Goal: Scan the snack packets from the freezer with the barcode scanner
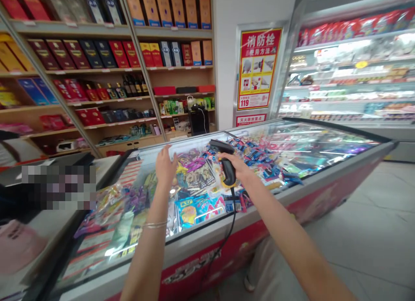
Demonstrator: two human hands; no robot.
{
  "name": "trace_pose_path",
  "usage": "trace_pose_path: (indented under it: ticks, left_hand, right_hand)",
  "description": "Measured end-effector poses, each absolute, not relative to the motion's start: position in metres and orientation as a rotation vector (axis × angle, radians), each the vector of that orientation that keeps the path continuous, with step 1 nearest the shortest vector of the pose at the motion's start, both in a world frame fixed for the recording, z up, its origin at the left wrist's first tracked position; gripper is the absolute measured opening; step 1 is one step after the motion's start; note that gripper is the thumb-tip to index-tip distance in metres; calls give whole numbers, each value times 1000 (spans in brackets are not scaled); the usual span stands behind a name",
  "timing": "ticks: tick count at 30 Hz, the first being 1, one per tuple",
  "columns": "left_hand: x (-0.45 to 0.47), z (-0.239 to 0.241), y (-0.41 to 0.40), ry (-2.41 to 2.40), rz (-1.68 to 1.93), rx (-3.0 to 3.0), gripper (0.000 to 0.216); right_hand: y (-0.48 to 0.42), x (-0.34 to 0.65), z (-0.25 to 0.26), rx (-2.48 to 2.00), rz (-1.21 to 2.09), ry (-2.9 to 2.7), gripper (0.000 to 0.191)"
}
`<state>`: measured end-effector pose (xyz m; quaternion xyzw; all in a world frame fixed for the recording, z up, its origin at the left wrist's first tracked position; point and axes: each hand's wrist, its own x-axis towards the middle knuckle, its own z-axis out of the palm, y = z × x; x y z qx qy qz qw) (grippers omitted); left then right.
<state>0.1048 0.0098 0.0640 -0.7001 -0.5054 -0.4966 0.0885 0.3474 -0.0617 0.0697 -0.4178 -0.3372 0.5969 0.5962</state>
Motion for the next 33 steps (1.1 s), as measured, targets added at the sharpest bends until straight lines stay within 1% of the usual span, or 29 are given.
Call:
trace_pose_path:
  ticks: [6, 12, 15, 20, 23, 27, 30, 33]
  left_hand:
    - [199, 34, 4, -1363, -1286, -2484, 38]
    - [232, -5, 7, -1377, -1163, -2733, 32]
    - [235, -17, 2, -1490, -1065, -2745, 29]
    - [237, -24, -6, -1758, -742, -2643, 50]
    - [236, -24, -4, -1877, -556, -2649, 52]
    - [234, -25, 2, -2136, -419, -2681, 53]
    - [232, -26, 7, -2265, -451, -2742, 50]
    - [230, -29, 13, -2322, -737, -2697, 50]
  right_hand:
    - [-76, 404, 59, -1057, 1281, -709, 8]
    - [-72, 439, 27, -1090, 1255, -634, 8]
    - [-65, 447, 6, -1122, 1273, -599, 7]
    - [-57, 449, -16, -1176, 1305, -550, 9]
    - [-52, 450, -24, -1153, 1321, -557, 8]
    - [-47, 452, -32, -1140, 1343, -571, 9]
    - [-47, 452, -33, -1160, 1337, -570, 10]
    - [-50, 451, -31, -1142, 1336, -570, 10]
